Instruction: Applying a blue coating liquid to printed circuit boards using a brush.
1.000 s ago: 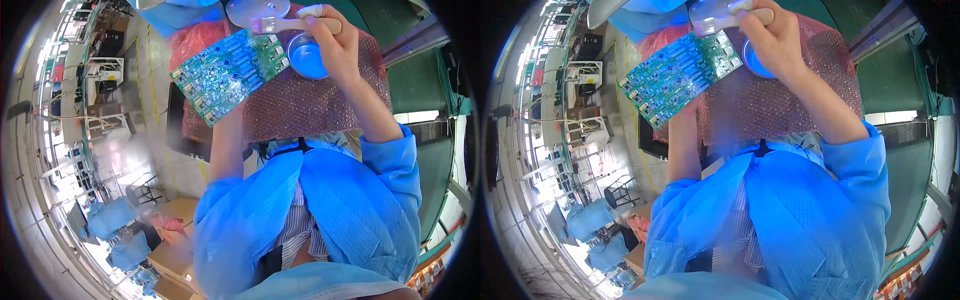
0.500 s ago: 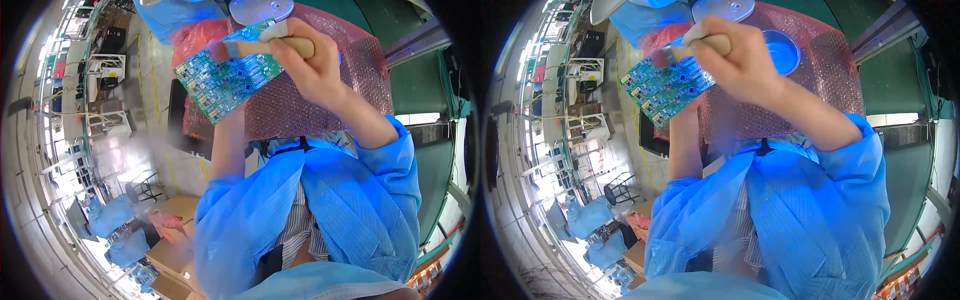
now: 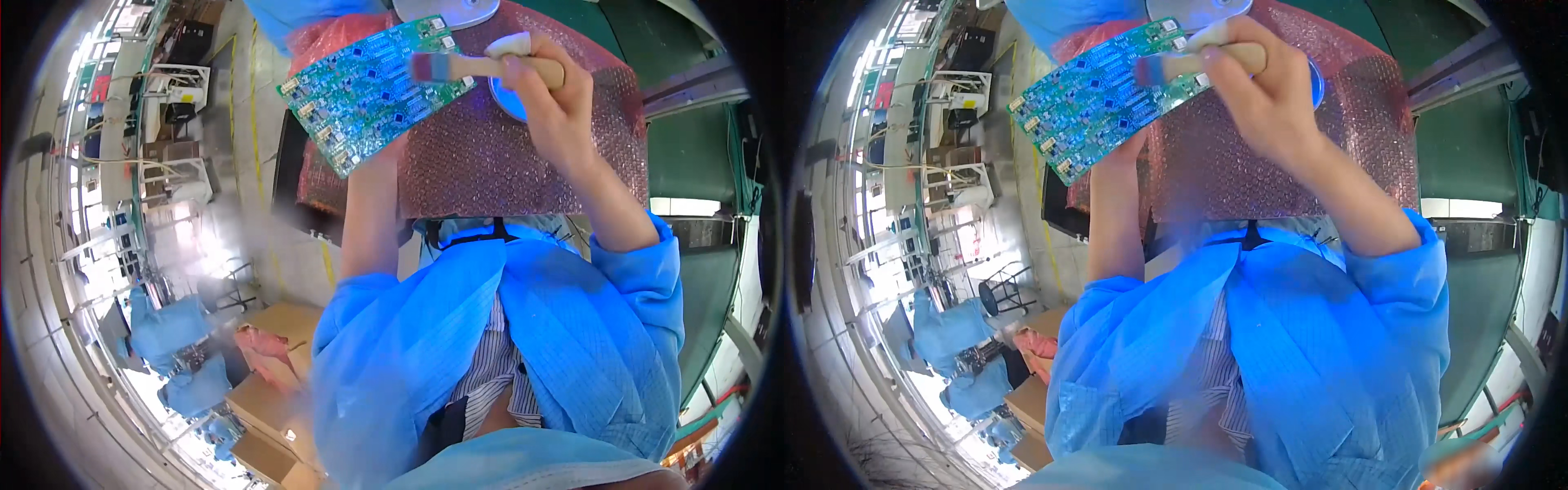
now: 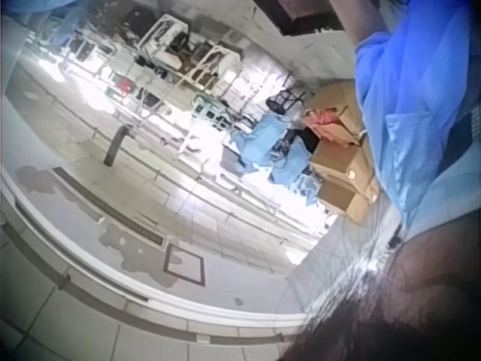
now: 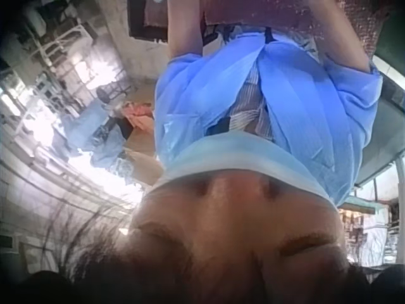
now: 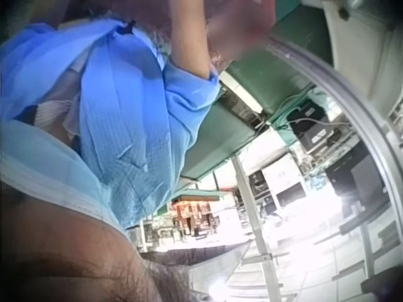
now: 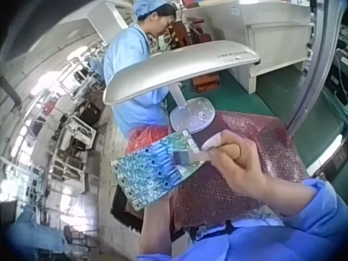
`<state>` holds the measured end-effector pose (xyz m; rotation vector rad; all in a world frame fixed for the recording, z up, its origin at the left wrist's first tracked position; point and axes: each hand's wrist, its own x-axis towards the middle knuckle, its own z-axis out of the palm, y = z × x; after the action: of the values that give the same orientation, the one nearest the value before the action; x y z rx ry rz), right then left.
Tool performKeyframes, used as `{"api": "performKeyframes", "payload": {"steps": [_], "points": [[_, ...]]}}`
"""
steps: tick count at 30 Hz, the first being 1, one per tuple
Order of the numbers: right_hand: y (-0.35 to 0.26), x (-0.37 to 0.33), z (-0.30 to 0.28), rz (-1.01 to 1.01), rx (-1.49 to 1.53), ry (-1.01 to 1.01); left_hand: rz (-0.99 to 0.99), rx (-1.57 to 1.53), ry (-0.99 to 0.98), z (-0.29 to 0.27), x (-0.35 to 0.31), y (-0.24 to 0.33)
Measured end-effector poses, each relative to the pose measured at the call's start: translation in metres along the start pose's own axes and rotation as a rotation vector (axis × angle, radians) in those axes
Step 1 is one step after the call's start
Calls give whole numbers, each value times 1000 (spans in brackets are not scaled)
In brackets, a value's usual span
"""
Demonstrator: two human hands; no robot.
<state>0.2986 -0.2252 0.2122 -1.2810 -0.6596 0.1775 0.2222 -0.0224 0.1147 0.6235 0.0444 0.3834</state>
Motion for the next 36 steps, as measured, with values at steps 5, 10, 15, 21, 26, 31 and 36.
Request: {"api": "performKeyframes", "payload": {"steps": [5,10,15,21,26,31,36], "points": [[3,-13,3,-144,33,-267,-2,-59,-108,-8,6,-2],[0,-10,-1,108,-20,-18,14,-127,-10,-2,5,-1],[-9,-17,9,-227,-63,-356,18,-86,32,1,7,-3],[-2,-14,0,60,-21,-145,34,-81,13,-4,8,-3],[0,-12,-3,96,-176,-197,40,-110,-47,-1,5,-5],[3,-3,-2,-147,5,-160,-19,-178,-112,5,2,-8],[1,9,3,-110,3,-299,-24,-200,-113,12,0,-10]]}}
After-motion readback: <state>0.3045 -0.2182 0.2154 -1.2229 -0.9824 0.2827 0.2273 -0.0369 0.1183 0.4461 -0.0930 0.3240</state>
